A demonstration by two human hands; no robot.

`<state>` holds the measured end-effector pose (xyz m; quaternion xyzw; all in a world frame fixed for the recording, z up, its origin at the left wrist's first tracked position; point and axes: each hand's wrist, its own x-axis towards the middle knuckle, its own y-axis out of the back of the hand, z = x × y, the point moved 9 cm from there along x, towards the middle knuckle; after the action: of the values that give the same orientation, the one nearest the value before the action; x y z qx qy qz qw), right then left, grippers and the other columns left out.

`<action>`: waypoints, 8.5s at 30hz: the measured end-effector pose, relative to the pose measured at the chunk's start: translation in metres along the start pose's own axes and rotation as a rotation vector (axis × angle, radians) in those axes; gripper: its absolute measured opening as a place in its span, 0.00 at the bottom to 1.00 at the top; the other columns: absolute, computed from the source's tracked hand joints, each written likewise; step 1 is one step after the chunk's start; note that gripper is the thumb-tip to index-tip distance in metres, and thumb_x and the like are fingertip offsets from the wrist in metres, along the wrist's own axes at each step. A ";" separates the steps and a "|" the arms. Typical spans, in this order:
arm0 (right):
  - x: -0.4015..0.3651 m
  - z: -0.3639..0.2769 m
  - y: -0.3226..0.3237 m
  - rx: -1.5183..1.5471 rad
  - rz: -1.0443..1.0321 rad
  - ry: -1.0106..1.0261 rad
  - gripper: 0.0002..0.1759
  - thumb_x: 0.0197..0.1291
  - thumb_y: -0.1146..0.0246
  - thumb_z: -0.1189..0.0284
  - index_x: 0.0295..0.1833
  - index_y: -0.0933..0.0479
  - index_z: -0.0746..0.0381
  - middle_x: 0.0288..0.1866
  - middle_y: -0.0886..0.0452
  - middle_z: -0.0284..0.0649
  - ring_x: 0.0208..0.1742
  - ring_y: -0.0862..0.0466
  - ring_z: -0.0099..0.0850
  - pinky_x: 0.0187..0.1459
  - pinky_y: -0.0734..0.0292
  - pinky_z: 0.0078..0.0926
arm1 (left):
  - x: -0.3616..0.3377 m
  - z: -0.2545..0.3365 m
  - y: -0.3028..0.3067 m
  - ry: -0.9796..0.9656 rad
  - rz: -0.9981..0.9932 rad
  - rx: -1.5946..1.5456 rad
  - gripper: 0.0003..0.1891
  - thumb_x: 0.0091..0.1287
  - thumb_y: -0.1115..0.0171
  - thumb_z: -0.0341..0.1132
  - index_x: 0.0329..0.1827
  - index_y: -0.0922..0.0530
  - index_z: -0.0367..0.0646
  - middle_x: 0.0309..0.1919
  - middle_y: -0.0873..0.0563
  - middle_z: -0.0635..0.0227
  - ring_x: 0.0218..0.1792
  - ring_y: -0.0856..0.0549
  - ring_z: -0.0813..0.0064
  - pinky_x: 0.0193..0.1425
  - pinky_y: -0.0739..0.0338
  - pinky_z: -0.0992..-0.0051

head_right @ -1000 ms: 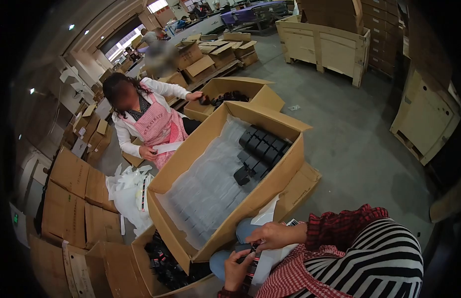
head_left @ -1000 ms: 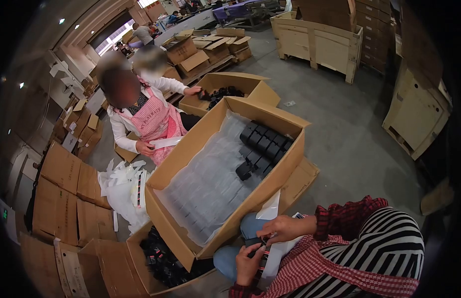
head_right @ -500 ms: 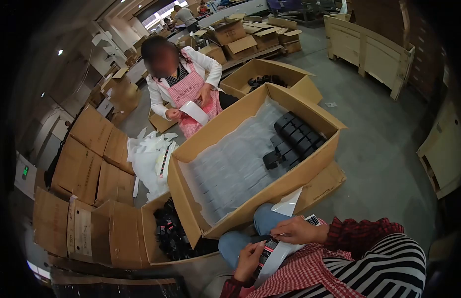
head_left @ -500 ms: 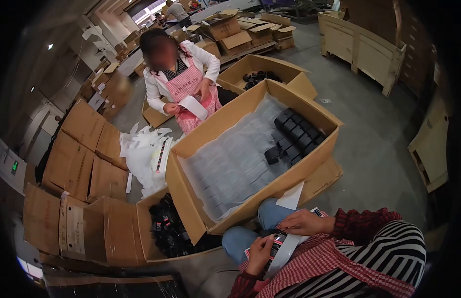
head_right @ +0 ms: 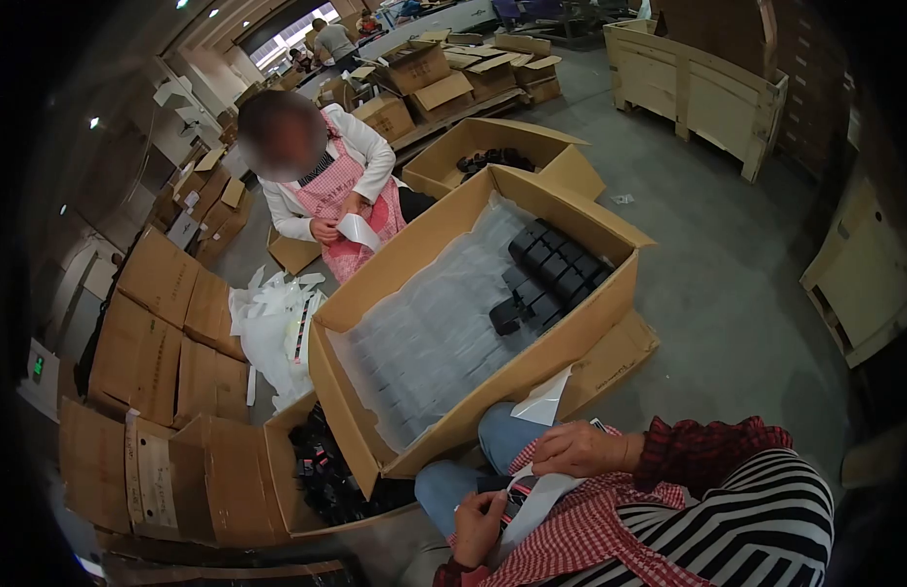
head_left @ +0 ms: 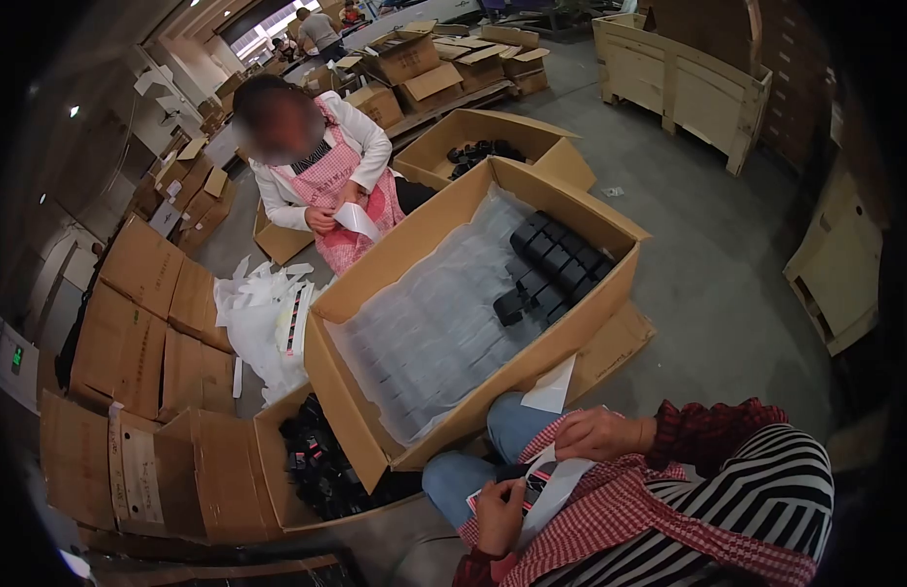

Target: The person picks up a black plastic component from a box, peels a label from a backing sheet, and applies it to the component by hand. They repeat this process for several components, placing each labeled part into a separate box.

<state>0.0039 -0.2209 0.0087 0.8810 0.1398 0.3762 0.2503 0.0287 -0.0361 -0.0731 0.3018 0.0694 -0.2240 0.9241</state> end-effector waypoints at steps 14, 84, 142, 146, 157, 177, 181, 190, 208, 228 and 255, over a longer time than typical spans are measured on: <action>0.074 0.014 0.023 0.333 0.287 -0.296 0.10 0.54 0.31 0.80 0.42 0.20 0.67 0.36 0.21 0.36 0.35 0.22 0.26 0.37 0.27 0.22 | 0.000 0.050 0.070 -0.149 0.400 -0.747 0.28 0.66 0.40 0.23 0.70 0.37 0.40 0.53 0.23 0.58 0.52 0.21 0.69 0.57 0.26 0.73; 0.087 0.038 -0.055 0.896 0.306 -0.727 0.13 0.57 0.32 0.81 0.24 0.28 0.64 0.37 0.20 0.35 0.34 0.26 0.14 0.35 0.29 0.14 | -0.004 0.055 0.070 0.014 0.282 -0.970 0.38 0.64 0.39 0.19 0.73 0.52 0.44 0.50 0.19 0.58 0.48 0.18 0.75 0.50 0.22 0.76; 0.093 0.171 -0.064 0.238 -0.011 -0.608 0.15 0.64 0.41 0.65 0.49 0.23 0.64 0.37 0.18 0.50 0.45 0.18 0.50 0.46 0.24 0.33 | 0.015 -0.095 0.138 0.121 0.681 -0.973 0.08 0.65 0.37 0.25 0.42 0.27 0.43 0.35 0.20 0.72 0.37 0.20 0.81 0.45 0.25 0.81; 0.060 0.322 -0.019 -0.464 -0.091 -0.705 0.31 0.45 0.36 0.73 0.60 0.28 0.59 0.58 0.25 0.51 0.57 0.24 0.51 0.56 0.26 0.42 | 0.009 -0.157 0.231 0.000 0.883 -1.220 0.27 0.67 0.38 0.28 0.68 0.36 0.46 0.47 0.23 0.69 0.50 0.23 0.74 0.58 0.27 0.68; 0.059 0.378 -0.029 -0.961 -0.548 -0.723 0.35 0.43 0.35 0.79 0.63 0.33 0.58 0.59 0.26 0.41 0.60 0.25 0.45 0.51 0.20 0.39 | 0.046 -0.145 0.186 0.079 0.677 -0.881 0.19 0.68 0.42 0.26 0.62 0.29 0.41 0.56 0.21 0.63 0.57 0.23 0.74 0.61 0.28 0.76; 0.106 0.102 -0.028 1.254 0.125 -0.661 0.32 0.64 0.44 0.82 0.74 0.41 0.61 0.69 0.31 0.44 0.70 0.31 0.35 0.66 0.34 0.35 | 0.044 0.062 0.070 0.021 -0.213 -1.298 0.26 0.65 0.39 0.24 0.66 0.35 0.37 0.57 0.22 0.59 0.55 0.18 0.68 0.62 0.22 0.67; 0.092 0.072 -0.044 1.083 0.023 -0.578 0.34 0.60 0.37 0.76 0.72 0.39 0.63 0.68 0.30 0.44 0.68 0.29 0.36 0.64 0.32 0.32 | 0.039 0.059 0.044 0.044 -0.209 -1.178 0.26 0.62 0.38 0.21 0.65 0.33 0.38 0.55 0.21 0.62 0.53 0.18 0.71 0.59 0.21 0.69; 0.043 0.119 -0.053 0.446 0.066 -0.672 0.26 0.55 0.30 0.60 0.54 0.24 0.65 0.50 0.21 0.44 0.52 0.20 0.38 0.54 0.28 0.31 | 0.028 0.016 0.057 0.071 0.269 -0.734 0.23 0.63 0.37 0.23 0.59 0.34 0.37 0.50 0.21 0.66 0.49 0.21 0.76 0.55 0.26 0.76; 0.038 0.054 -0.064 -0.118 -0.131 -0.208 0.29 0.44 0.30 0.75 0.56 0.26 0.60 0.39 0.21 0.39 0.43 0.19 0.39 0.55 0.29 0.40 | 0.022 0.021 0.062 -0.120 0.337 0.009 0.18 0.60 0.30 0.36 0.53 0.18 0.42 0.37 0.16 0.55 0.41 0.17 0.67 0.46 0.24 0.73; 0.049 0.051 -0.052 0.405 -0.190 -0.654 0.26 0.57 0.32 0.67 0.59 0.26 0.67 0.40 0.14 0.44 0.37 0.13 0.37 0.39 0.21 0.26 | 0.027 0.022 0.048 0.002 0.128 -0.253 0.14 0.56 0.29 0.30 0.47 0.15 0.44 0.32 0.16 0.61 0.34 0.17 0.73 0.41 0.23 0.74; 0.062 0.052 -0.030 0.204 -0.043 -0.467 0.10 0.50 0.31 0.73 0.40 0.20 0.61 0.31 0.19 0.39 0.32 0.18 0.38 0.34 0.25 0.31 | 0.030 0.042 0.056 -0.119 0.142 -0.080 0.11 0.63 0.33 0.40 0.37 0.14 0.41 0.25 0.17 0.57 0.25 0.20 0.69 0.29 0.29 0.72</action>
<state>0.0819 -0.1864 -0.0020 0.9616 0.1341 0.1413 0.1936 0.0803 -0.0318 -0.0181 0.2548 0.0017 -0.1727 0.9514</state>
